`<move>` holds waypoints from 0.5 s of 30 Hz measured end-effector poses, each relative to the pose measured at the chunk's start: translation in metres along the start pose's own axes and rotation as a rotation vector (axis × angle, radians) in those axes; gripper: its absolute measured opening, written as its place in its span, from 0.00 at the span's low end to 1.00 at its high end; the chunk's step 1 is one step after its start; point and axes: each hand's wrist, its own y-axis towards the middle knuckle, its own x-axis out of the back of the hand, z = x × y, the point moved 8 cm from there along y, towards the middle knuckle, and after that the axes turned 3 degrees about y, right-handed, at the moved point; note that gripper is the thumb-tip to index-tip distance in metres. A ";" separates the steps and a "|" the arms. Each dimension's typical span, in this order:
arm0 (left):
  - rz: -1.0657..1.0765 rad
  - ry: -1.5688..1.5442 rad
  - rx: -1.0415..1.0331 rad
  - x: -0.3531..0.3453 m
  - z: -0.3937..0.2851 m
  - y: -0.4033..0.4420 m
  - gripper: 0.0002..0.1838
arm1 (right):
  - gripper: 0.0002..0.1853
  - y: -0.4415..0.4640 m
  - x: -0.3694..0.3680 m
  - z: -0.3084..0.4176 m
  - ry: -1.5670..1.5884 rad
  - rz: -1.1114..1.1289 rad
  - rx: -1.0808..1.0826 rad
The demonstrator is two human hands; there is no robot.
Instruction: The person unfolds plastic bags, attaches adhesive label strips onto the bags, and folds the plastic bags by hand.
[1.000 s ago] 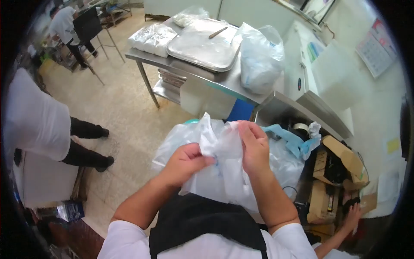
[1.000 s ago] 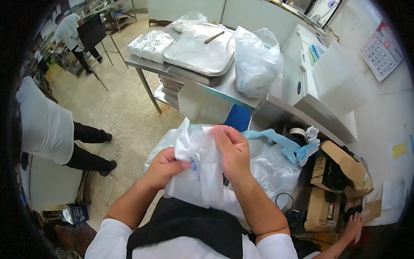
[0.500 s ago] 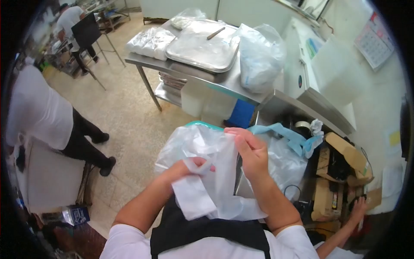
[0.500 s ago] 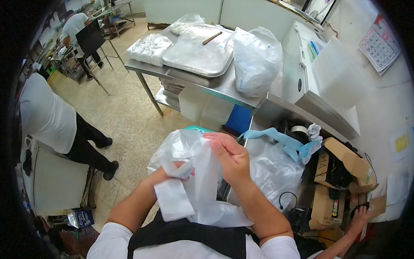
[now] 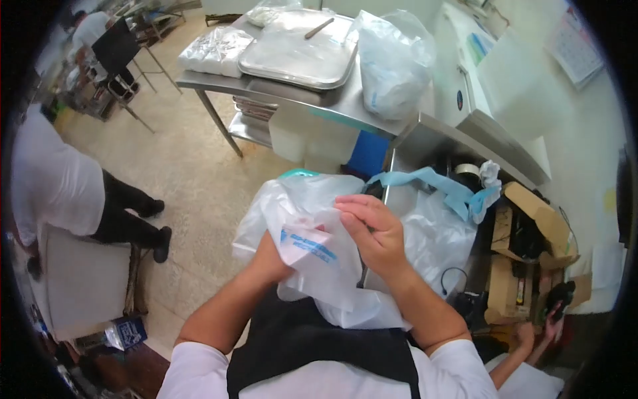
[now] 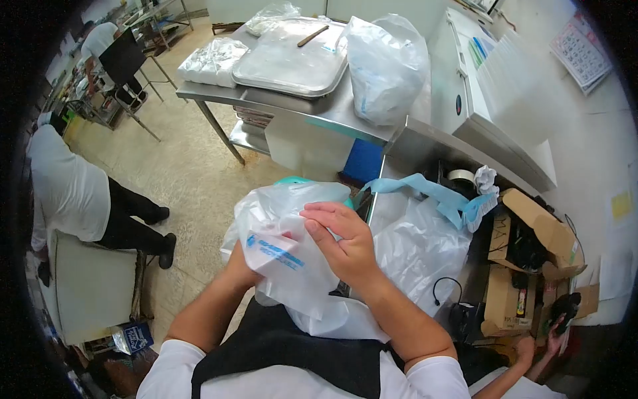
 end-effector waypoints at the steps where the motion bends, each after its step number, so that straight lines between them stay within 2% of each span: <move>1: -0.034 -0.220 0.035 0.003 0.009 0.000 0.13 | 0.08 0.000 0.001 -0.001 -0.003 -0.006 0.000; 2: -0.072 -0.440 0.071 0.007 0.024 0.000 0.13 | 0.08 -0.001 0.002 -0.003 -0.008 -0.006 -0.005; 4: -0.085 -0.452 0.038 0.014 0.033 0.003 0.13 | 0.08 -0.003 0.000 -0.006 -0.015 0.000 -0.015; 5: -0.060 -0.244 -0.030 0.017 0.030 0.006 0.13 | 0.08 -0.004 -0.002 -0.007 -0.008 0.009 -0.024; 7: -0.003 -0.672 0.266 0.004 0.025 -0.001 0.12 | 0.08 -0.003 -0.007 -0.009 0.006 0.030 -0.038; 10: 0.204 -0.432 0.207 -0.011 0.021 -0.005 0.12 | 0.09 0.000 -0.010 -0.009 -0.072 0.045 0.020; 14: 0.097 -0.403 0.236 -0.008 0.023 -0.003 0.12 | 0.09 0.001 -0.013 -0.010 -0.055 0.054 0.037; 15: 0.129 -0.381 0.216 -0.010 0.023 -0.002 0.12 | 0.09 0.001 -0.015 -0.010 -0.065 0.072 0.046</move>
